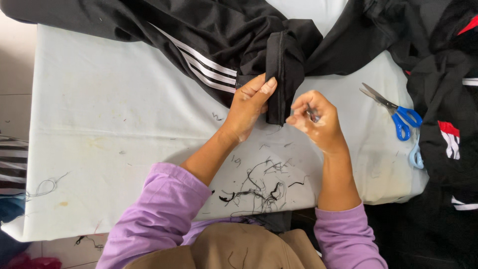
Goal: The person uses a seam ripper to cut stitches on the cuff of a black track pant. They then use blue-handled scissors to trim the fabric and remove loose threads from the pant leg.
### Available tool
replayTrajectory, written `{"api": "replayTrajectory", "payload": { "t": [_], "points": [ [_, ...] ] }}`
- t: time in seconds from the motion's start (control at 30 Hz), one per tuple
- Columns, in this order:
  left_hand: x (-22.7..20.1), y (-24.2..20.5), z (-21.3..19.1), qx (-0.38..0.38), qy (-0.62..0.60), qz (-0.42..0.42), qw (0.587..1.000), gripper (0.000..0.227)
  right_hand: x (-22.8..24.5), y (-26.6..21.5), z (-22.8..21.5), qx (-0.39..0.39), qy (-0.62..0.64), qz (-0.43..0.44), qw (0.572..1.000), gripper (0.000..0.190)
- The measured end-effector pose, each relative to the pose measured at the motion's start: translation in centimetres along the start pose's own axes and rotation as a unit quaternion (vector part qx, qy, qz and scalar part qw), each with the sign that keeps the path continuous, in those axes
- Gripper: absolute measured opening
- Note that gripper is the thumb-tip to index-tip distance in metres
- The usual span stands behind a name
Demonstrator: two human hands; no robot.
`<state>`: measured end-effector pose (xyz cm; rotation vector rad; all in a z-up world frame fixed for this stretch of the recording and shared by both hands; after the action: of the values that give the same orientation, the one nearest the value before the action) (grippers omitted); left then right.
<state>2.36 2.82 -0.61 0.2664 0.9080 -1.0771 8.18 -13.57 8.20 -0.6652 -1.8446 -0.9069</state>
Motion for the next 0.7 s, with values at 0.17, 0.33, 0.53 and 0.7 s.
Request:
{"api": "replayTrajectory", "payload": {
  "t": [0.17, 0.33, 0.53, 0.7],
  "points": [
    [-4.3, -3.2, 2.0, 0.012, 0.057, 0.071, 0.996, 0.030, -1.3, -0.3, 0.9, -0.056, -0.100, 0.030, 0.993, 0.007],
    [-5.6, -5.1, 2.7, 0.028, 0.300, 0.280, 0.911, 0.033, -0.5, 0.0, -0.4, -0.152, 0.029, 0.079, 0.985, 0.020],
    [-6.6, -3.9, 2.2, -0.077, 0.389, 0.149, 0.906, 0.038, 0.6, 0.0, 0.4, -0.101, -0.004, 0.050, 0.994, 0.015],
    [-8.8, -2.9, 1.6, -0.133, 0.006, -0.019, 0.991, 0.039, -0.9, -0.3, 0.4, -0.112, -0.040, -0.116, 0.986, 0.005]
  ]
}}
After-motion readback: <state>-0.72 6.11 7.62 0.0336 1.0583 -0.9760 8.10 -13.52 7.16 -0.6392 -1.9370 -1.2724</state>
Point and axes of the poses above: each hand's wrist, its own y-axis towards the middle knuckle, its own z-axis out of the palm, x = y × z, the point moved 2 cm from there along y, towards the middle knuckle, and after that the axes turned 12 degrees about -x, right-handed, at the moved point
